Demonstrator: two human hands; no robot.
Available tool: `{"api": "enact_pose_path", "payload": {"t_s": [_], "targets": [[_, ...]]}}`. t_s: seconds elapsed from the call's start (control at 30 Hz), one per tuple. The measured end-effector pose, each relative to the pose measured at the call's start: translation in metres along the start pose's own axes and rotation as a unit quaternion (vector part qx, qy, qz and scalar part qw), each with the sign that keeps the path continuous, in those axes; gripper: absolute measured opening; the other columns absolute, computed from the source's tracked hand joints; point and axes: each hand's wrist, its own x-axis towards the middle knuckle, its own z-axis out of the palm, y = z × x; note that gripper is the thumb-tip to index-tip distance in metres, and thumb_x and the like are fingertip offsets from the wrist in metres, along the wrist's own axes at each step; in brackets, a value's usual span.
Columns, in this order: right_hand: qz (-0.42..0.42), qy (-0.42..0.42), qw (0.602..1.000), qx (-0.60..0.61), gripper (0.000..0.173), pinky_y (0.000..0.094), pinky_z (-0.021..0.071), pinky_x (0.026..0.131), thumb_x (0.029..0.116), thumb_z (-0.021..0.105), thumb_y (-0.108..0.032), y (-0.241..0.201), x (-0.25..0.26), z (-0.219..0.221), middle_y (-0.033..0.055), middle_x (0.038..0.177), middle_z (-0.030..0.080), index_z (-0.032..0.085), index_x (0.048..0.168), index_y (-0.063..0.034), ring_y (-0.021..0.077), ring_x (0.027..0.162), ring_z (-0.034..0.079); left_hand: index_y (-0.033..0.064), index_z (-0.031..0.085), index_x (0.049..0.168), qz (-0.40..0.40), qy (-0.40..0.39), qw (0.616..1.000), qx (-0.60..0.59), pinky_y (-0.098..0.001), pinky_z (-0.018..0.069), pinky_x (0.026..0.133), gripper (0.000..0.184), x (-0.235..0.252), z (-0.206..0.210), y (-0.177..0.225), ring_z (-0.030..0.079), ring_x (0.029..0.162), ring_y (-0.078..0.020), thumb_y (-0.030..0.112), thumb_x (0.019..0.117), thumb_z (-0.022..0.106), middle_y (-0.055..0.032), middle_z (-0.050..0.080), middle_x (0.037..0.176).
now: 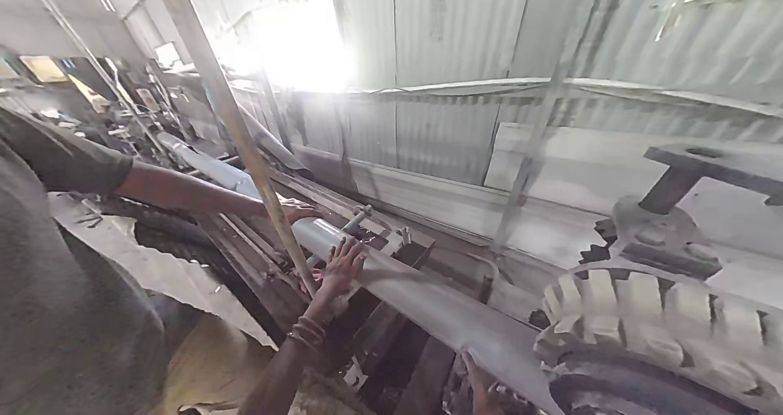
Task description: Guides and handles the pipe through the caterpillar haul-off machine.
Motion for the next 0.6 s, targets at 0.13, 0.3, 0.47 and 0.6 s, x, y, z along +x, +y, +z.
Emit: {"api": "enact_pose_path", "payload": {"t_s": [0.13, 0.3, 0.47, 0.6], "targets": [[0.014, -0.03, 0.999, 0.023, 0.07, 0.0673, 0.0532, 0.079, 0.1016, 0.061, -0.025, -0.01, -0.003, -0.014, 0.0298, 0.099, 0.073, 0.029, 0.163, -0.0111, 0.0526, 0.086, 0.071, 0.0143, 0.047, 0.154, -0.004, -0.002, 1.0, -0.007, -0.0585, 0.0052, 0.126, 0.049, -0.001, 0.0, 0.004, 0.015, 0.158, -0.039, 0.035, 0.1116, 0.035, -0.0176, 0.03, 0.166], [0.006, -0.002, 0.999, 0.033, 0.07, 0.0674, 0.0538, 0.077, 0.0988, 0.063, -0.023, -0.009, -0.004, -0.01, 0.0306, 0.098, 0.073, 0.033, 0.161, -0.0103, 0.0532, 0.083, 0.071, 0.0104, 0.05, 0.151, -0.033, -0.046, 0.998, 0.017, -0.0613, 0.0114, 0.125, 0.048, -0.003, -0.015, 0.026, 0.019, 0.156, -0.0406, 0.034, 0.1111, 0.04, -0.0197, 0.035, 0.164], [-0.009, 0.013, 0.998, 0.068, 0.07, 0.0682, 0.0541, 0.073, 0.098, 0.064, -0.021, -0.006, -0.001, -0.004, 0.0291, 0.096, 0.073, 0.035, 0.161, -0.0111, 0.052, 0.08, 0.071, 0.0066, 0.061, 0.14, 0.014, -0.084, 0.995, 0.045, -0.0588, 0.019, 0.124, 0.045, -0.015, -0.018, 0.057, 0.032, 0.152, -0.0374, 0.035, 0.1081, 0.048, -0.0178, 0.049, 0.155], [-0.001, 0.018, 0.998, 0.058, 0.067, 0.0679, 0.054, 0.072, 0.0987, 0.063, -0.021, -0.008, -0.002, -0.004, 0.0281, 0.094, 0.073, 0.037, 0.16, -0.0117, 0.0515, 0.079, 0.071, 0.0011, 0.063, 0.135, 0.069, -0.13, 0.989, 0.027, -0.0523, 0.0256, 0.124, 0.046, -0.033, -0.015, 0.094, 0.042, 0.146, -0.0368, 0.035, 0.1082, 0.048, -0.0203, 0.057, 0.147]]}}
